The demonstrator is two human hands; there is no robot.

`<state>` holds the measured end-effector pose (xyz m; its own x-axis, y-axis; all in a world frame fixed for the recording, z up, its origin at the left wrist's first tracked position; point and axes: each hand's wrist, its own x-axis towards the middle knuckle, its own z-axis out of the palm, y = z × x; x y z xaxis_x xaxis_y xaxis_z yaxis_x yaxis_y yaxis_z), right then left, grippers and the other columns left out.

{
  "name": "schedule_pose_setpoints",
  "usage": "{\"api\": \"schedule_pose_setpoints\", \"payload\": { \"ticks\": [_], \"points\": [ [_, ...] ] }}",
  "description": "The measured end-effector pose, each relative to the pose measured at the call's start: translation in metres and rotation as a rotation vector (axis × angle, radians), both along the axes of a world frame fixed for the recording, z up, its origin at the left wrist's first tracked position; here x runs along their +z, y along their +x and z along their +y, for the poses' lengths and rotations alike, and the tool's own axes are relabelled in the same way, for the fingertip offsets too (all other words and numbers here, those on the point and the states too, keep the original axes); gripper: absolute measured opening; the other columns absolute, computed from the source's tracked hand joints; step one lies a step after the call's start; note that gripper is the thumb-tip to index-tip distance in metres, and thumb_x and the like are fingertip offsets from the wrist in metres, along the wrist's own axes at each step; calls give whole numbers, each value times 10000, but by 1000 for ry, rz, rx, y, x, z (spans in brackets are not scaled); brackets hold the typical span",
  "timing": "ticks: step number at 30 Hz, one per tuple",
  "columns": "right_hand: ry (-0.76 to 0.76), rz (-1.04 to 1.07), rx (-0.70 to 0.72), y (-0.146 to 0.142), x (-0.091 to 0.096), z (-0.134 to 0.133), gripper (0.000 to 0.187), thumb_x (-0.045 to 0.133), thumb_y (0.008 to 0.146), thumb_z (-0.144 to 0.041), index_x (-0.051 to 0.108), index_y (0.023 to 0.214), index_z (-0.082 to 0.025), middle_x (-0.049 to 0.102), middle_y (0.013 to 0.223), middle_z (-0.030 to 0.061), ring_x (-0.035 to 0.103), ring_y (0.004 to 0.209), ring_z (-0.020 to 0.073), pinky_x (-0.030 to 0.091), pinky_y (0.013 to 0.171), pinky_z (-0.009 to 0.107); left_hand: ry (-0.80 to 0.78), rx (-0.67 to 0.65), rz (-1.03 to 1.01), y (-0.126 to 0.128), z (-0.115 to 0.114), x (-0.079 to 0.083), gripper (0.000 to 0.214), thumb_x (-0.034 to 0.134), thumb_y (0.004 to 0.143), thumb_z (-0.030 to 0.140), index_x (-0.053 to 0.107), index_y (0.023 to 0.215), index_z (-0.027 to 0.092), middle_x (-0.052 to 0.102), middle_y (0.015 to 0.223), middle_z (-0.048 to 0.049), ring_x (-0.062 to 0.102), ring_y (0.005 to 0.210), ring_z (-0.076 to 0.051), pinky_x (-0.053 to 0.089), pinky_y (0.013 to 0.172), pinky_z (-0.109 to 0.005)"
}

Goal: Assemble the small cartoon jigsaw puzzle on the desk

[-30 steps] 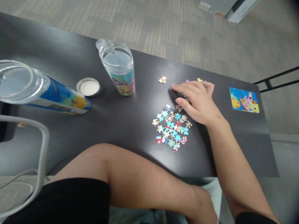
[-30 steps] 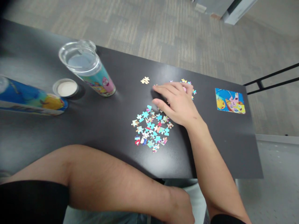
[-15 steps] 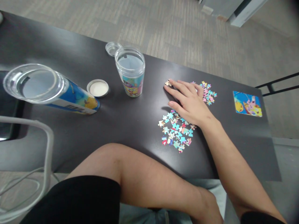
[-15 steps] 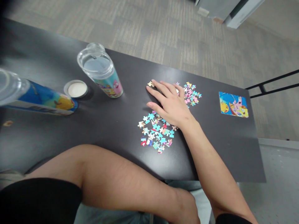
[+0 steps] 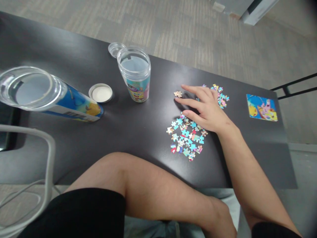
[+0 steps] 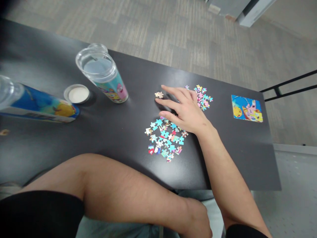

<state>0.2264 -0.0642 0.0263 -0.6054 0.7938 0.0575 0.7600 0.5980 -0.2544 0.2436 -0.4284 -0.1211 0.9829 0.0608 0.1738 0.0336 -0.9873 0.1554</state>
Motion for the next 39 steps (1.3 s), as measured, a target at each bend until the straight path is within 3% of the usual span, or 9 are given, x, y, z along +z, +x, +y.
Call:
{"api": "schedule_pose_setpoints", "payload": {
  "ticks": [3, 6, 11, 17, 21, 25, 32, 36, 39],
  "points": [
    [1, 0, 16, 3, -1, 0, 567, 539, 1333, -657, 842, 1770, -461, 717, 1960, 30, 667, 1756, 459, 415, 1446, 761, -74, -319, -86, -1, -2, -4, 334, 1013, 549, 784, 789, 603, 542, 541, 593, 61, 18, 474, -129, 85, 570, -406],
    [1, -9, 12, 3, -2, -1, 614, 568, 1320, -667, 753, 1866, -454, 741, 1938, 47, 692, 1728, 462, 416, 1446, 748, -118, -408, -96, -1, -7, -10, 243, 1047, 574, 670, 858, 725, 645, 688, 701, 103, 8, 472, -109, 90, 547, -405],
    [10, 16, -35, 4, -3, -1, 751, 510, 1322, -756, 632, 1968, -393, 782, 1879, 90, 709, 1703, 457, 412, 1449, 713, -157, -415, -109, -4, -13, -16, 258, 1081, 564, 648, 860, 688, 600, 485, 545, 76, -29, 433, -120, 102, 494, -417],
    [43, 49, -97, 11, -6, -1, 696, 445, 1336, -771, 800, 1810, -405, 818, 1781, 112, 712, 1643, 458, 428, 1423, 725, -173, -438, -105, -6, -12, -16, 320, 1084, 601, 649, 789, 585, 527, 208, 477, 93, -114, 464, -123, 139, 492, -404],
    [75, 39, -161, 15, -7, -2, 641, 457, 1337, -765, 859, 1730, -458, 740, 1879, 95, 697, 1640, 474, 433, 1409, 778, -174, -419, -72, -9, -10, -13, 333, 1101, 665, 616, 790, 576, 534, 29, 476, 97, -97, 411, -144, 137, 460, -405],
    [61, 20, -163, 15, -8, -1, 601, 478, 1341, -737, 807, 1792, -513, 697, 1953, 45, 655, 1697, 475, 422, 1428, 795, -196, -419, -28, -13, -8, -10, 265, 1078, 771, 601, 838, 658, 600, 132, 472, 101, -119, 422, -136, 173, 460, -408],
    [18, 12, -113, 14, -4, -2, 585, 490, 1323, -765, 846, 1741, -563, 731, 1933, -9, 613, 1732, 476, 393, 1459, 801, -260, -446, 2, -17, -6, -7, 245, 1077, 751, 524, 855, 673, 592, 704, 712, 89, 156, 405, -85, 195, 520, -387],
    [-32, 96, -143, 27, 6, 0, 862, 373, 1228, -998, 767, 1844, -544, 902, 1685, 46, 730, 1601, 506, 391, 1412, 847, -258, -454, -13, -15, -6, -8, 221, 1069, 747, 526, 862, 677, 563, 660, 678, 69, 166, 407, -86, 177, 529, -372],
    [-93, 202, -90, 36, 14, 0, 848, 434, 1197, -1046, 883, 1701, -533, 988, 1462, 46, 826, 1482, 497, 435, 1407, 829, -242, -425, -43, -14, -8, -7, 223, 1083, 724, 605, 864, 692, 572, 538, 598, 82, 30, 417, -90, 166, 498, -378]
  ]
}}
